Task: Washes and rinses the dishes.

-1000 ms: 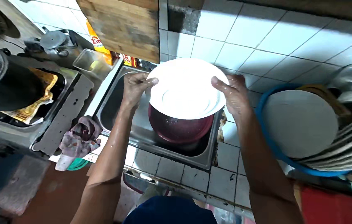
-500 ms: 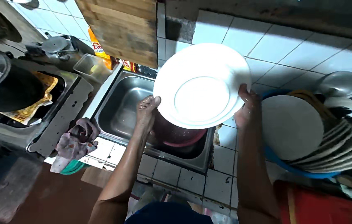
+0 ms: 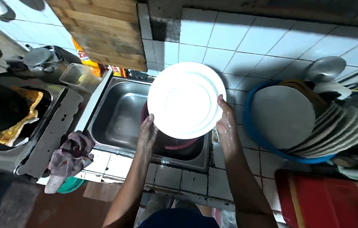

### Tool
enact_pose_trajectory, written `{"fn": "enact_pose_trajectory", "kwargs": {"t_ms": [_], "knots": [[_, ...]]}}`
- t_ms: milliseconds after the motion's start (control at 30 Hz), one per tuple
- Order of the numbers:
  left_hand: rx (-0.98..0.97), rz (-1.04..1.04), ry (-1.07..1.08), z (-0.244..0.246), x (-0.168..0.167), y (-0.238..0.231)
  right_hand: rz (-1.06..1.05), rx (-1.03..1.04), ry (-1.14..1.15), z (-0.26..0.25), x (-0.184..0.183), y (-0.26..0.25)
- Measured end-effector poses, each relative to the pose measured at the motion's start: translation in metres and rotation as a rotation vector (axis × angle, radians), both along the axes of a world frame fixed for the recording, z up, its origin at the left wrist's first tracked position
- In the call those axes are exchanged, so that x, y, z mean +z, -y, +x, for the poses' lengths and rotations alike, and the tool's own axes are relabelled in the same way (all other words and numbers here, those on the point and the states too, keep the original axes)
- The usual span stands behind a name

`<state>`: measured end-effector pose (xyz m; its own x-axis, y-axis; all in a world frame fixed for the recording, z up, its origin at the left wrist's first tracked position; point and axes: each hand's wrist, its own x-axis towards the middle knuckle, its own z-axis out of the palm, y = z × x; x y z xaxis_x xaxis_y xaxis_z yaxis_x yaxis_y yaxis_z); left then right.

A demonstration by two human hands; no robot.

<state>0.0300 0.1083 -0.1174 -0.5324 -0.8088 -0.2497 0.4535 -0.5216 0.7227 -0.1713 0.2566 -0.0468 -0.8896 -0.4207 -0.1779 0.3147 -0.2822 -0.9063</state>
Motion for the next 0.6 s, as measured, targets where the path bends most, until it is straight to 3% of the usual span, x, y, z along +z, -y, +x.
{"fn": "enact_pose_trajectory", "kwargs": {"t_ms": [167,367,600], "knots": [[0.050,0.138,-0.008,-0.006,-0.004,-0.002,0.184,0.043,0.038,0.021,-0.005,-0.012],[-0.073,0.134,-0.251,0.001,-0.016,0.001,0.093,0.033,0.160,0.014,-0.028,-0.007],[-0.093,0.131,-0.360,0.001,-0.023,0.003,0.117,0.048,0.186,0.016,-0.034,-0.010]]}}
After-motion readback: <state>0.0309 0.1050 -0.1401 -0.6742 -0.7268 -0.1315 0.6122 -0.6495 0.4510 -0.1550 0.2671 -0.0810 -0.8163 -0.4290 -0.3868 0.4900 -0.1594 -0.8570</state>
